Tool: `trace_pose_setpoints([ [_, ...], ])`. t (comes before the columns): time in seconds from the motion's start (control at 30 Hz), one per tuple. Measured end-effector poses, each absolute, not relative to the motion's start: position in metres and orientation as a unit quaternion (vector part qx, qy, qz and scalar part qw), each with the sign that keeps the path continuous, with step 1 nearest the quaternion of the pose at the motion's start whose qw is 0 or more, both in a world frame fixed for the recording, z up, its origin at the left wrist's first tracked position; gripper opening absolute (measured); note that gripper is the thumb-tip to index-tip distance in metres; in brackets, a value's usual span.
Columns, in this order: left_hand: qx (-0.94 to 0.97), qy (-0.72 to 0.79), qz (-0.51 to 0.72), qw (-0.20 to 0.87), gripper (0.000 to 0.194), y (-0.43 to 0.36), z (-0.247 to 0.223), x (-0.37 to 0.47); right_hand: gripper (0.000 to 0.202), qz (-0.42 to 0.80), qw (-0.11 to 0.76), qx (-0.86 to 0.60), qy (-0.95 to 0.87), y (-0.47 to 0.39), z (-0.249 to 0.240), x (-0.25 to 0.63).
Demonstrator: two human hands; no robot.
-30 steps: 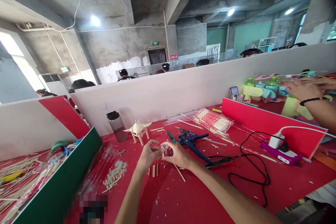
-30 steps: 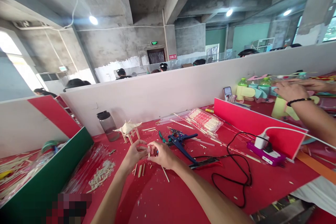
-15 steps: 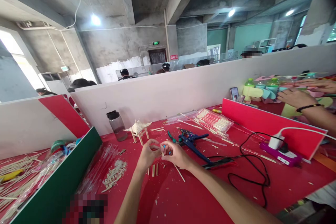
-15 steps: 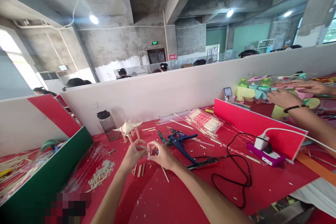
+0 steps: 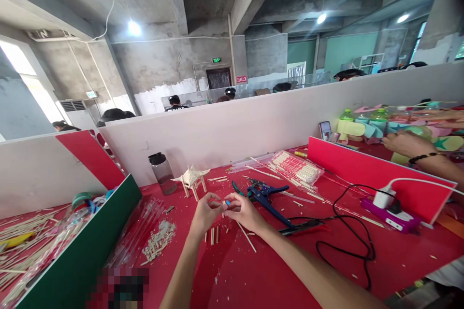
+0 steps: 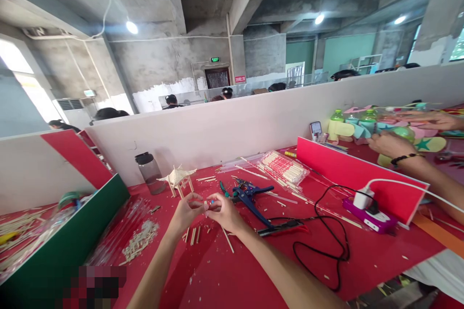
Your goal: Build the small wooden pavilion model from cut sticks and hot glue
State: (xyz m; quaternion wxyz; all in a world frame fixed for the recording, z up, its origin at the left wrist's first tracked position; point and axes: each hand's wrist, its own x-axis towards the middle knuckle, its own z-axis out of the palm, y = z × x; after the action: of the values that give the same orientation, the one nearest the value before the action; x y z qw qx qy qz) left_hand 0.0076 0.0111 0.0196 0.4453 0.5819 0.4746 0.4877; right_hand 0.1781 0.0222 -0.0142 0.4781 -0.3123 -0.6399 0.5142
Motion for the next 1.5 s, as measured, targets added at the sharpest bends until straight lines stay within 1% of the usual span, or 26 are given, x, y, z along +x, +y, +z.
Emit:
trace_pose_setpoints([
  [0.1,0.586,0.471,0.488,0.444,0.048,0.010,0.019,0.009,0.042,0.532,0.478,-0.326,-0.617,0.023,-0.013,0.178],
  [0.2,0.600,0.466,0.484,0.434,0.047,0.010,0.019,0.012,0.039,0.537,0.482,-0.323,-0.613,0.023,-0.010,0.179],
  [0.3,0.636,0.483,0.459,0.390,0.044,0.008,0.022,0.012,0.039,0.528,0.488,-0.316,-0.619,0.023,-0.008,0.181],
  [0.37,0.683,0.505,0.411,0.331,0.040,0.005,0.025,0.005,0.041,0.522,0.486,-0.318,-0.625,0.024,-0.008,0.182],
  [0.47,0.781,0.499,0.282,0.247,0.029,0.000,0.030,-0.014,0.038,0.511,0.480,-0.329,-0.633,0.026,-0.009,0.183],
  [0.5,0.802,0.493,0.236,0.240,0.030,-0.002,0.031,-0.022,0.035,0.506,0.479,-0.332,-0.635,0.027,-0.010,0.183],
  [0.6,0.817,0.501,0.133,0.251,0.040,-0.006,0.031,-0.041,0.030,0.501,0.476,-0.339,-0.638,0.029,-0.013,0.184],
  [0.7,0.817,0.511,0.073,0.258,0.052,-0.007,0.029,-0.047,0.029,0.513,0.470,-0.342,-0.632,0.030,-0.015,0.184],
  [0.77,0.816,0.517,0.050,0.253,0.055,-0.007,0.030,-0.044,0.029,0.519,0.467,-0.342,-0.629,0.030,-0.016,0.184],
  [0.9,0.826,0.508,0.030,0.242,0.046,-0.007,0.032,-0.035,0.028,0.520,0.460,-0.343,-0.632,0.031,-0.017,0.183],
  [1.0,0.829,0.505,0.047,0.233,0.040,-0.007,0.029,-0.035,0.029,0.518,0.456,-0.342,-0.638,0.032,-0.019,0.183],
  [1.1,0.825,0.507,0.084,0.235,0.043,-0.005,0.022,-0.039,0.029,0.514,0.460,-0.339,-0.640,0.033,-0.021,0.184],
  [1.27,0.818,0.507,0.108,0.250,0.053,-0.005,0.019,-0.039,0.029,0.512,0.457,-0.340,-0.643,0.033,-0.021,0.184],
  [1.5,0.834,0.493,0.092,0.231,0.043,-0.010,0.028,-0.030,0.031,0.529,0.457,-0.341,-0.628,0.031,-0.016,0.184],
])
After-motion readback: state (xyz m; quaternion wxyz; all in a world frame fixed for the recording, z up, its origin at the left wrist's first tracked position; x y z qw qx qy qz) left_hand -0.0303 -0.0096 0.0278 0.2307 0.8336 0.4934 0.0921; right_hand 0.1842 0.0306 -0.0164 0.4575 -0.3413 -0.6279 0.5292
